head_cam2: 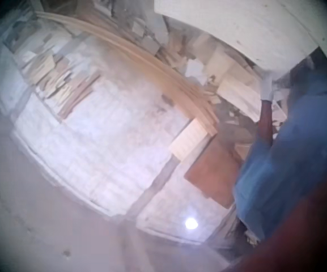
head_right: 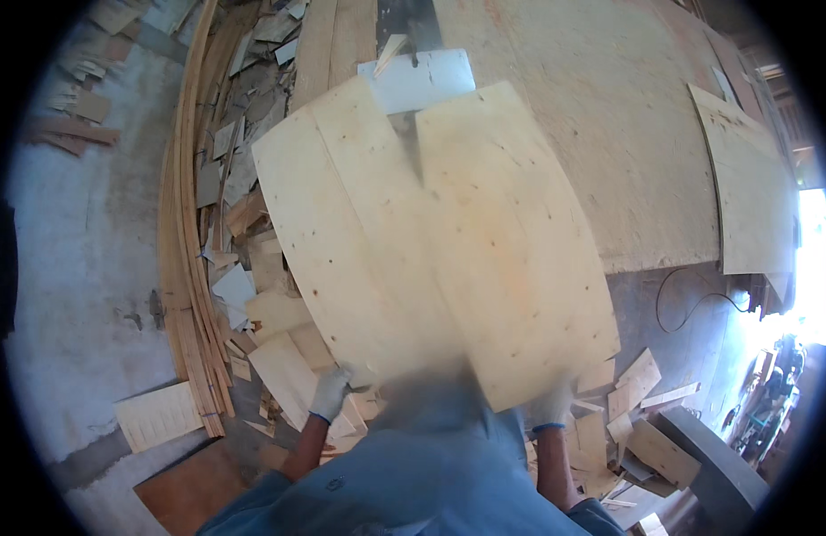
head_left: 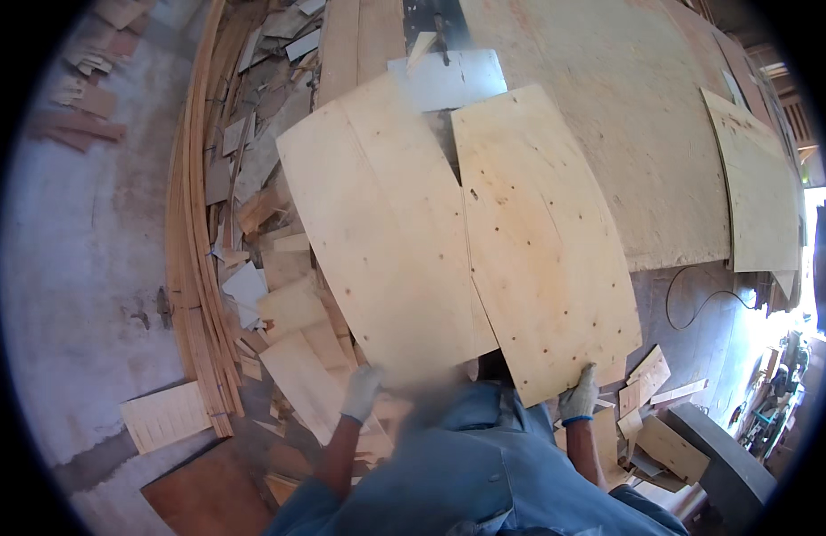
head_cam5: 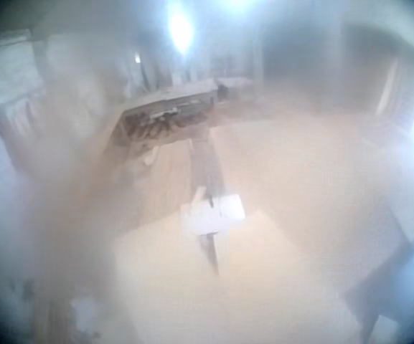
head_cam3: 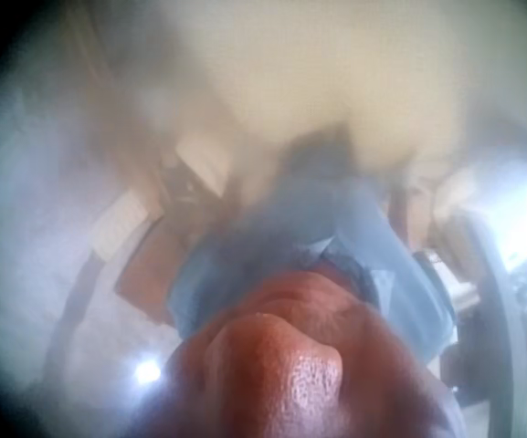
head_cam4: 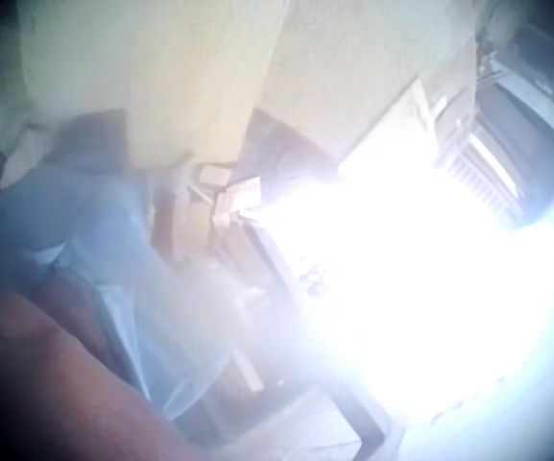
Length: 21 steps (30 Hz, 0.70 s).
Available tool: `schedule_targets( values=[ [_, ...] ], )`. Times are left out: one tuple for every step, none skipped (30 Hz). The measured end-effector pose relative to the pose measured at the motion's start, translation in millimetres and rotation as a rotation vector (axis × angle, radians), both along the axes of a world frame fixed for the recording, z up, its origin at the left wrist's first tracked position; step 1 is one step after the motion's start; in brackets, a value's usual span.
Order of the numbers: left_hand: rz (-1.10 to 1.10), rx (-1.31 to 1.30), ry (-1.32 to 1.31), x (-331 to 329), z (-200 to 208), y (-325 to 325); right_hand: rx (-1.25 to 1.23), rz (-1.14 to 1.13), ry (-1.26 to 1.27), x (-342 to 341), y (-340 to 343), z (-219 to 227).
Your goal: The person positions a large plywood sheet on a table saw and cuts it into smaller pieces. They handle the sheet with both hands, guide it through the saw blade, and stack the cut pieces on the floor.
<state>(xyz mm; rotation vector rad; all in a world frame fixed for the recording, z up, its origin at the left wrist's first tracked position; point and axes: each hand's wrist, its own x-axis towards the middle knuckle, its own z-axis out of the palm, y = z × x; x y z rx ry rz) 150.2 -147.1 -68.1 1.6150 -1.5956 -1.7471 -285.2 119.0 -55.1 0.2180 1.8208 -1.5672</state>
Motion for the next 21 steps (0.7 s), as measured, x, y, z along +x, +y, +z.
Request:
schedule_targets(
  values=[
    [-0.006, -0.003, 0.019, 4, -8, 1, -0.137, -0.187, -0.170, 12, -2, 9],
    [-0.013, -0.008, 0.035, 9, -12, 1, 0.018, 0.011, 0.047, 15, 10, -2],
    [-0.009, 0.073, -0.002, 3, 3, -12, 0.178, 0.202, 0.261, 24, 21, -10],
    [-0.013, 0.150, -0.010, 3, 7, -18, 0.189, 0.232, 0.277, 28, 31, -19],
    [-0.013, 0.223, -0.021, 4, 12, -24, 0.197, 0.266, 0.292, 31, 34, -19],
    [-0.021, 0.293, -0.002, 9, 11, -28, 0.207, 0.300, 0.304, 38, 34, -14],
    [-0.025, 0.326, 0.004, 10, 12, -30, 0.182, 0.236, 0.265, 42, 41, -29],
    [-0.031, 0.360, 0.009, 8, 15, -33, 0.170, 0.220, 0.251, 45, 42, -30],
    [-0.033, 0.357, 0.000, 7, 19, -35, 0.157, 0.204, 0.239, 46, 43, -31],
    [-0.040, 0.350, -0.012, 5, 23, -37, 0.156, 0.236, 0.252, 46, 45, -30],
    [-0.048, 0.345, -0.027, 3, 27, -39, 0.140, 0.229, 0.233, 47, 41, -26],
    [-0.061, 0.336, -0.046, 1, 32, -41, 0.125, 0.222, 0.213, 50, 38, -21],
    [-0.073, 0.326, -0.064, -1, 35, -43, 0.092, 0.177, 0.163, 53, 31, -18],
    [-0.036, 0.361, -0.034, -3, 35, -43, 0.091, 0.178, 0.170, 54, 32, -19],
    [0.002, 0.396, -0.004, -4, 35, -44, 0.090, 0.179, 0.175, 56, 33, -19],
    [0.022, 0.413, 0.030, -4, 35, -46, 0.121, 0.224, 0.238, 59, 38, -28],
    [0.051, 0.430, 0.065, -4, 36, -45, 0.072, 0.173, 0.173, 60, 36, -24],
    [0.057, 0.436, 0.103, -8, 44, -46, 0.028, 0.113, 0.111, 60, 26, -8],
    [0.063, 0.441, 0.141, -11, 53, -47, -0.095, -0.051, -0.077, 63, 18, 11],
    [0.073, 0.433, 0.128, -14, 60, -48, -0.221, -0.212, -0.266, 64, 6, 30],
    [0.078, 0.426, 0.114, -16, 66, -50, -0.239, -0.241, -0.280, 67, 6, 35]
  ],
)
